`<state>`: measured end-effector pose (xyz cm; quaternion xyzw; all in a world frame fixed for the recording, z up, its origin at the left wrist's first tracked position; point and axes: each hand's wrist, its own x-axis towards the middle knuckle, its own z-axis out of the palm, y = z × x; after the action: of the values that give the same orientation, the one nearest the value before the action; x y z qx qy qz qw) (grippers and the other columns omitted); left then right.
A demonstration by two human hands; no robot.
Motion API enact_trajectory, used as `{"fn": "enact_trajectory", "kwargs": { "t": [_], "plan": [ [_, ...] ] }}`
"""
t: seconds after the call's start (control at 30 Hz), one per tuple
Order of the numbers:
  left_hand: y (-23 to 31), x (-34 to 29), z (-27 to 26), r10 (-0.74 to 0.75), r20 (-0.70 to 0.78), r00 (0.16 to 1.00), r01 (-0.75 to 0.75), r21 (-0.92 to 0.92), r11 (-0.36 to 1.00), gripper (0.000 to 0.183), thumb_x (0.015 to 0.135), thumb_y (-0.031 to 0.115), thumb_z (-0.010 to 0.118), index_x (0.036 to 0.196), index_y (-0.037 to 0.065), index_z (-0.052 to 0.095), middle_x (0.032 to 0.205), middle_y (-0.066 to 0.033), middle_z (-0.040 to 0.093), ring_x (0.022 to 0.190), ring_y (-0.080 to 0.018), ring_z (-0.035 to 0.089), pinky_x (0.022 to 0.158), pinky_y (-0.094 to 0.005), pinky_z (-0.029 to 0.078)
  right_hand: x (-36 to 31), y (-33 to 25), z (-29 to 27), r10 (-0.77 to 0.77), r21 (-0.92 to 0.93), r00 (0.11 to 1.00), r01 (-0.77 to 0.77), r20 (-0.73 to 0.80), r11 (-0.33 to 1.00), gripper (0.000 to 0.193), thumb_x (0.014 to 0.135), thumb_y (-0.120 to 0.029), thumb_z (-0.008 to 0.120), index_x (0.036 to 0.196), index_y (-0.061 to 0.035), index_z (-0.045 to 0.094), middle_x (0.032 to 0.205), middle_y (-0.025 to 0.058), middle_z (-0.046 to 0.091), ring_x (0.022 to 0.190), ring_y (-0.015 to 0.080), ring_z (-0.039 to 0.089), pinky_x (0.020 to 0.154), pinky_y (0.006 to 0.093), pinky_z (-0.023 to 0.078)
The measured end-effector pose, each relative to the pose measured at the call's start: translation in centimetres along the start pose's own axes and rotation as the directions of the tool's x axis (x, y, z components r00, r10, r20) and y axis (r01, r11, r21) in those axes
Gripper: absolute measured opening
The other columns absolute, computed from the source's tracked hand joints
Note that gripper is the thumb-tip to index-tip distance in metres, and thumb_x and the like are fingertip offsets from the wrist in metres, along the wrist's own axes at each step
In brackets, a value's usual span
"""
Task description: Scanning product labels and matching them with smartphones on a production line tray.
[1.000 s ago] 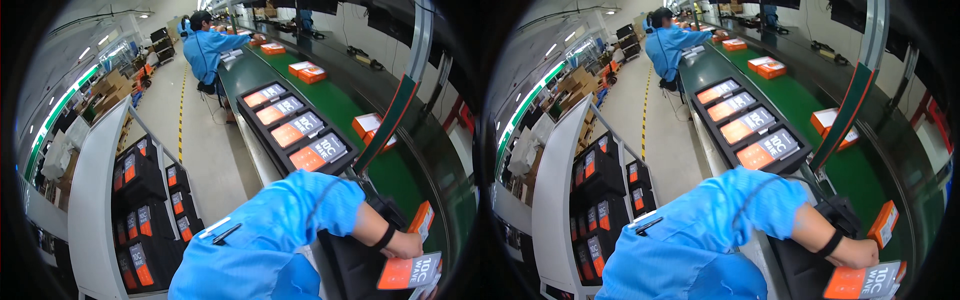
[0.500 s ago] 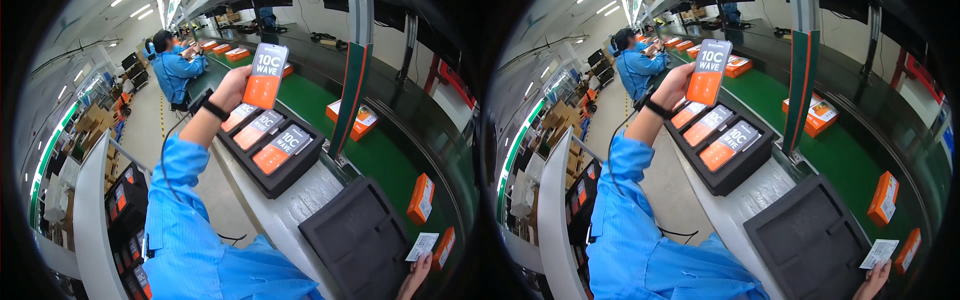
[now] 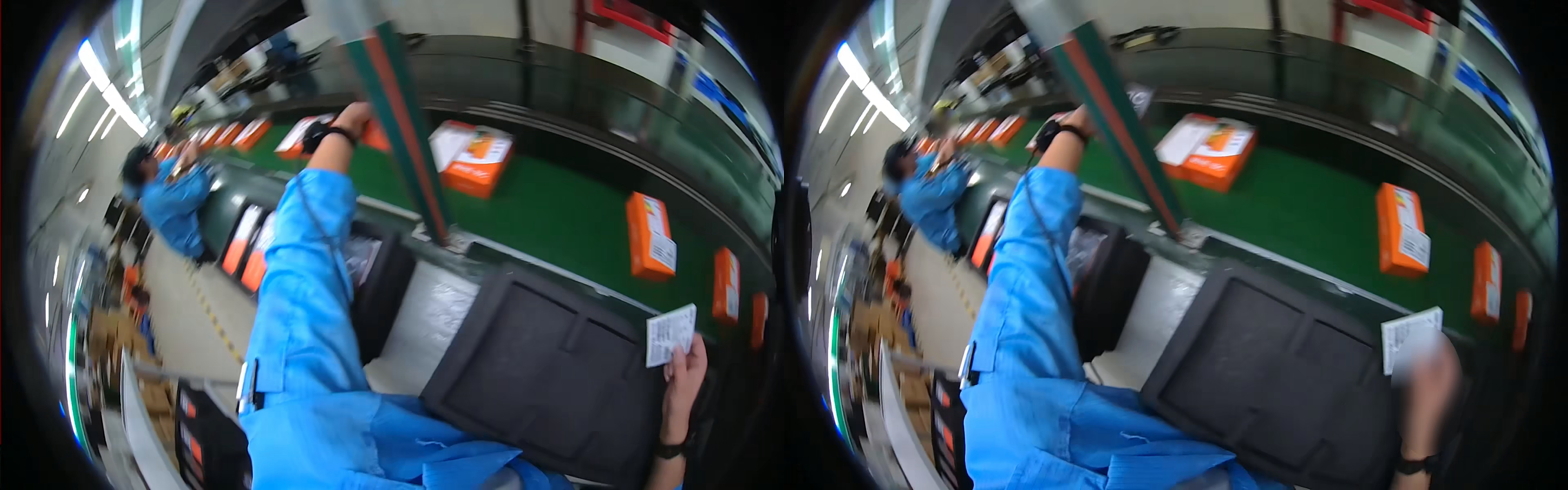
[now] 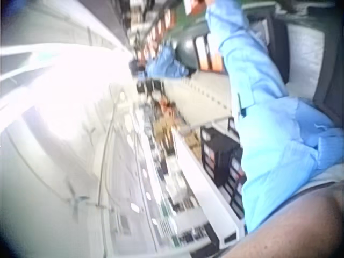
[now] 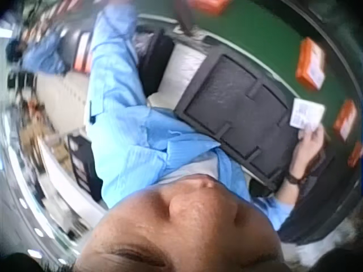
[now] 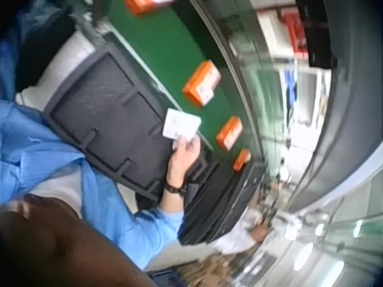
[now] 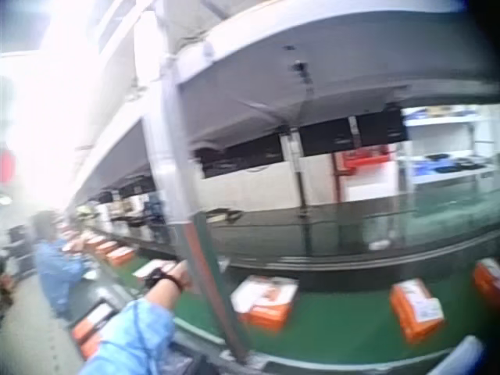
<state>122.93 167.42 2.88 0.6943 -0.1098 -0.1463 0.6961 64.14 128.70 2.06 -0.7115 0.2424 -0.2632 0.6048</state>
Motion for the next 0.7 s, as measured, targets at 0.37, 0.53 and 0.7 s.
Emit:
{"fn": "enact_trajectory", "kwargs": {
  "t": [0.37,0.53,0.7],
  "plan": [
    [-6.1,5.4,1.8,-0.375,-0.111,0.92,0.381,0.037,0.924,0.028,0.1,0.016,0.036,0.107,-0.004,0.054,0.108,-0.015,0.062,0.096,-0.0246,0.063,0.085,-0.0366,0.052,-0.2,-0.6,1.7,0.029,0.02,0.988,-0.033,0.149,0.999,0.017,0.089,-0.015,0.061,0.092,-0.0022,0.051,0.08,0.0008,0.05,0.053,0.0015,0.042,0.042,0.015,0.034],
    [-8.5,6.7,1.2,-0.219,-0.051,0.974,0.224,0.224,0.948,0.029,0.098,0.017,0.042,0.107,-0.006,0.055,0.098,-0.0127,0.064,0.082,-0.0243,0.066,0.076,-0.0386,0.055,-0.2,-0.5,2.5,0.042,0.0,0.984,-0.043,0.175,0.999,0.019,0.088,-0.016,0.062,0.091,-0.0018,0.051,0.081,0.0021,0.049,0.054,0.0023,0.042,0.043,0.0156,0.034],
    [-7.1,4.6,4.3,-0.091,-0.076,0.993,0.113,0.383,0.917,0.042,0.097,0.029,0.046,0.114,-0.008,0.058,0.101,-0.0158,0.065,0.089,-0.0244,0.065,0.08,-0.0353,0.051,-0.1,-0.6,3.5,0.033,0.012,0.976,-0.036,0.215,0.999,0.016,0.087,-0.014,0.061,0.089,-0.0016,0.05,0.082,0.0018,0.049,0.056,0.003,0.042,0.046,0.0159,0.033]
  ]
}}
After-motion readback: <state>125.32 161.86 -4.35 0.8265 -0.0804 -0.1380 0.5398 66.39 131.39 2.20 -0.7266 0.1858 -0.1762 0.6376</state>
